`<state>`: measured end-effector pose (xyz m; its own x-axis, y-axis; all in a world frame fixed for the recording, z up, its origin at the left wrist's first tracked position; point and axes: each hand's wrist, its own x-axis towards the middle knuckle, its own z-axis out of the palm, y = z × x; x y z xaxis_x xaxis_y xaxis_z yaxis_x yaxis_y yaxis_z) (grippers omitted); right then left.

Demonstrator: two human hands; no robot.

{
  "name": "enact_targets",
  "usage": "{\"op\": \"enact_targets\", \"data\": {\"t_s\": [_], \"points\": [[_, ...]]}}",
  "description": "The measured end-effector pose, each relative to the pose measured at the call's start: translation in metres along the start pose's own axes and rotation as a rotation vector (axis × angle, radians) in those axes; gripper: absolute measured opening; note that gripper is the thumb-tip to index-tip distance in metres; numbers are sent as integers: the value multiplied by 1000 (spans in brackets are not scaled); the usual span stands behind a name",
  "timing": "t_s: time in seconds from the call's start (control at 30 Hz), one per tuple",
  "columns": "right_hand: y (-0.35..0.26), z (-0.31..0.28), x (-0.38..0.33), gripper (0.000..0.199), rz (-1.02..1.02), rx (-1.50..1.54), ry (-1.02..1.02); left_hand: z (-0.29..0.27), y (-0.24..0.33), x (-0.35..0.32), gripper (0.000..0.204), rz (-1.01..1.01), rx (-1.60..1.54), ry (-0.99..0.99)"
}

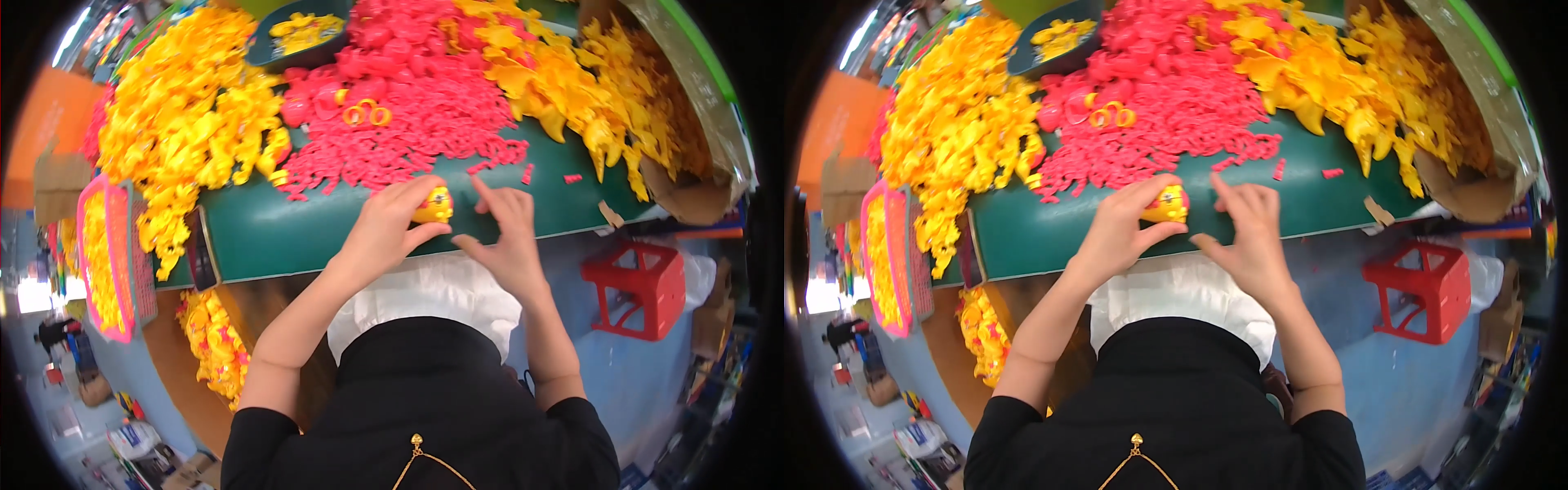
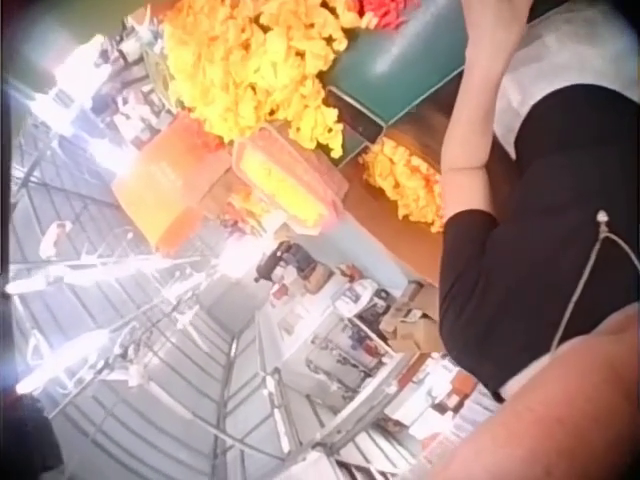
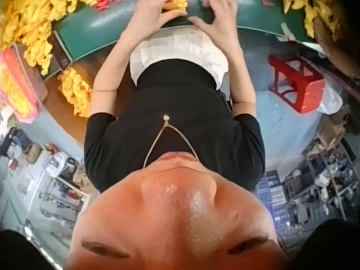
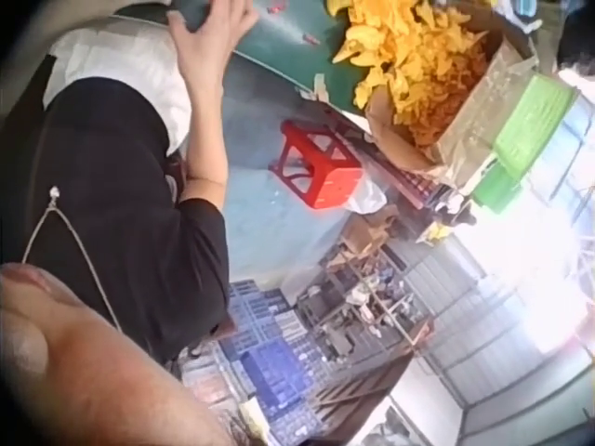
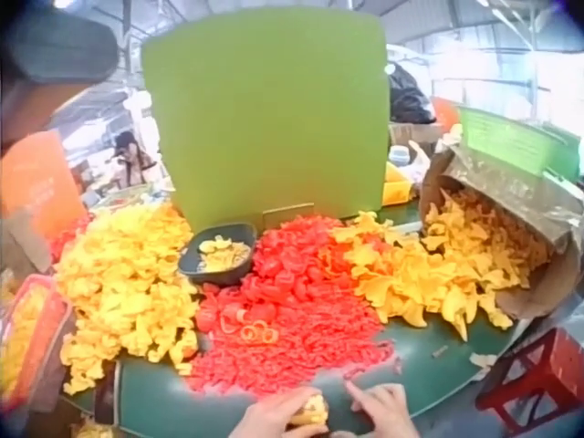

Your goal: Assembling small yellow toy ducks by manually attaching pink components and small rings.

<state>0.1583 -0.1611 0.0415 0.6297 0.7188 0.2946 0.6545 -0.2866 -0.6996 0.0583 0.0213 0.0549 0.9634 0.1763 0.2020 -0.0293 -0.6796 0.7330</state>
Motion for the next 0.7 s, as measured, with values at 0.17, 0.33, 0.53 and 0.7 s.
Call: {"op": "enact_targets", "data": {"t_s": [0.17, 0.33, 0.53, 0.7], "points": [[-10, -7, 13, 57, 5, 35, 52, 10, -4, -5, 55, 74, -32, 118], [-14, 8, 31, 41, -103, 120, -6, -60, 21, -87, 46, -358, -114, 245], [-26, 25, 30, 28, -80, 203, -141, -160, 4, -243, 52, -1449, 828, 310], [-35, 35, 49, 25, -177, 205, -190, -147, -32, -188, 45, -676, 769, 607]]}}
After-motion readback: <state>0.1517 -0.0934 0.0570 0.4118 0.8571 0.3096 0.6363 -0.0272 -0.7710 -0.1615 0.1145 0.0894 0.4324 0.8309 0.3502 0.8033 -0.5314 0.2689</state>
